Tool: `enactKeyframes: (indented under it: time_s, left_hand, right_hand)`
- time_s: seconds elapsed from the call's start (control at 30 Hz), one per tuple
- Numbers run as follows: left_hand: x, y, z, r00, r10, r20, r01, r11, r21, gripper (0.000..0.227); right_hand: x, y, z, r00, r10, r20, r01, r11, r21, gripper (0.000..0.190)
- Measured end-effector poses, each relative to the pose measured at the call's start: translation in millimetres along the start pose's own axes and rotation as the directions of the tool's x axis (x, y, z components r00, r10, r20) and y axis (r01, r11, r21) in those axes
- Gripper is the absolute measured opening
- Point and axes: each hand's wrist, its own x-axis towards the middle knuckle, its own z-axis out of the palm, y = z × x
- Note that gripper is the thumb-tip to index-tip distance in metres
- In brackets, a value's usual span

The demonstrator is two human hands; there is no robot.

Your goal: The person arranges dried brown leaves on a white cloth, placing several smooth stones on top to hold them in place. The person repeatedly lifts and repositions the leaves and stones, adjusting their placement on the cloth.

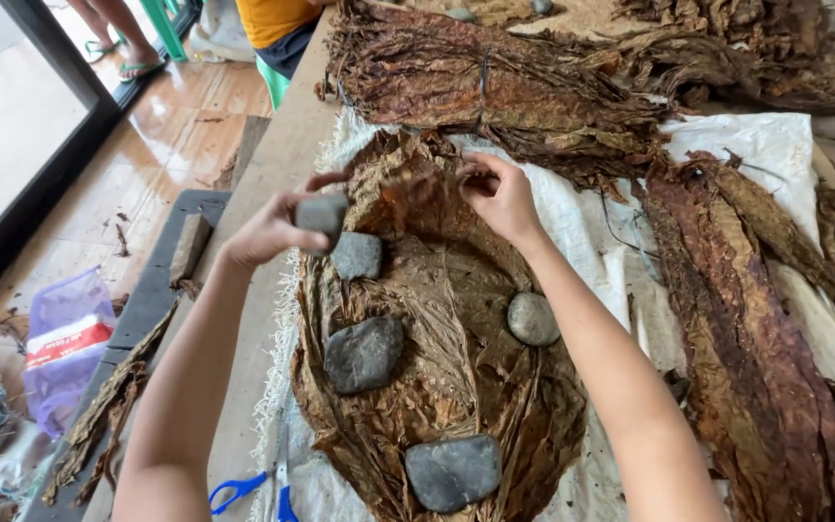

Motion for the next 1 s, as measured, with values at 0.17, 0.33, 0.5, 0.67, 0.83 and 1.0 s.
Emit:
enactKeyframes:
  time_s: [0.17,0.33,0.5,0.67,0.83,1.0]
  left_hand:
    - [14,4,27,0.987,-0.045,0.152,-0.039,0.859,0.510,0.109]
    - [87,-27,54,0.987,0.117,0.108,-0.159,0.749,0.644,0.086]
    - [169,-90,47,0.906,0.377,-0.194,-0.106,0.645,0.757,0.073]
    - [224,-206,70,0.944,-0.021,-0.329,0.306,0.428,0.851,0.086]
    - [228,-239,94,0.830,-0.238,-0.504,0.556,0.415,0.720,0.067]
    - [248,-256,80,0.775,-0.150,-0.614,0.630,0.267,0.730,0.069]
  right_hand:
    - [29,15,6,0.993,-0.032,-0.111,0.009,0.979,-0.203,0.016]
    - [50,22,-9,0.987,-0.051,-0.153,0.012,0.970,-0.242,0.019]
    - [69,63,-18,0.969,-0.120,-0.215,0.051,0.953,-0.299,0.020]
    - [46,101,24,0.986,-0.101,-0.134,0.038,0.912,-0.408,0.054]
    - [20,151,29,0.943,0.297,0.148,-0.189,0.847,-0.496,0.074]
    - [36,187,36,0.885,0.439,0.155,-0.184,0.636,-0.750,0.091]
